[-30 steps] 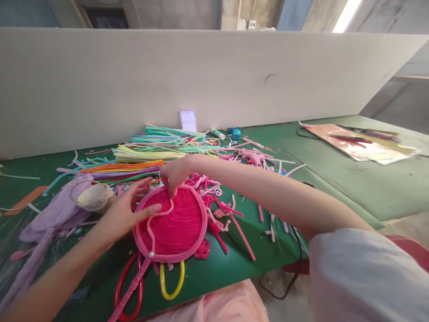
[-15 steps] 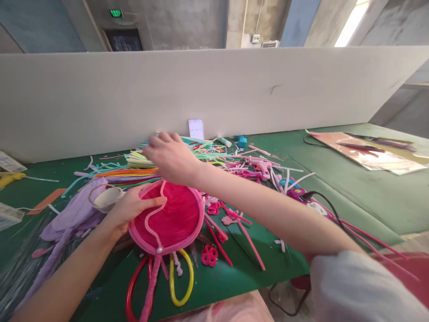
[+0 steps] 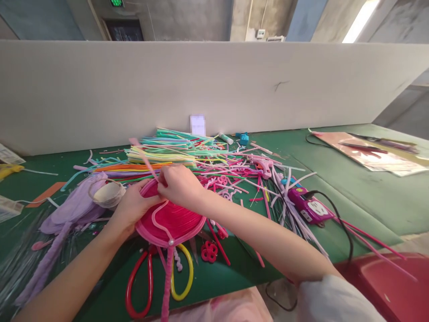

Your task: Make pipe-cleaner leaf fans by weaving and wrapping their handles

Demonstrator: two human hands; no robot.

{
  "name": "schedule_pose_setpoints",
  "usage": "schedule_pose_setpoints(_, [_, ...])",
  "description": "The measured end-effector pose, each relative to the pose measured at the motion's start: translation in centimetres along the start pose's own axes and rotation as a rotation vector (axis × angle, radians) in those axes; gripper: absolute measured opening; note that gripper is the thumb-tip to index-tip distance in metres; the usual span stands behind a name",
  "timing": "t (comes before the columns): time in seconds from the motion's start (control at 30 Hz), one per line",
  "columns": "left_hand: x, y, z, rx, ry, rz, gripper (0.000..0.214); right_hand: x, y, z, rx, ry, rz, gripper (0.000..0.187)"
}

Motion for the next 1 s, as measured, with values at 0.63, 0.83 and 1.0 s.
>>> schedule_pose_setpoints(0.63, [1.0,-0.2,-1.4,0.287,0.11,-0.229,0.068,-1.1,0.2,-2.0,0.016,0.27,-0.091,0.013])
schedule_pose_setpoints(0.83, [1.6,-0.2,-1.7,0.302,0.193,-0.379,0.067,-2.1,0.2,-2.5,-0.021,0.292,-0.113,0.019])
schedule_pose_setpoints(1.0, [1.9,-0.1,-1.7,0.269,0.22,-0.366,0.07,-2.7,0.1,-2.4,-0.041,0.331,-0.094,0.02])
Point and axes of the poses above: each hand's wrist, its own z-axis towards the middle knuckle, its own y-axis out of the back of the hand, x = y × z, the point moved 4 cm from there along z, towards the middle knuckle, and after that the axes turned 13 degrees about -y, right-handed, at the moved point
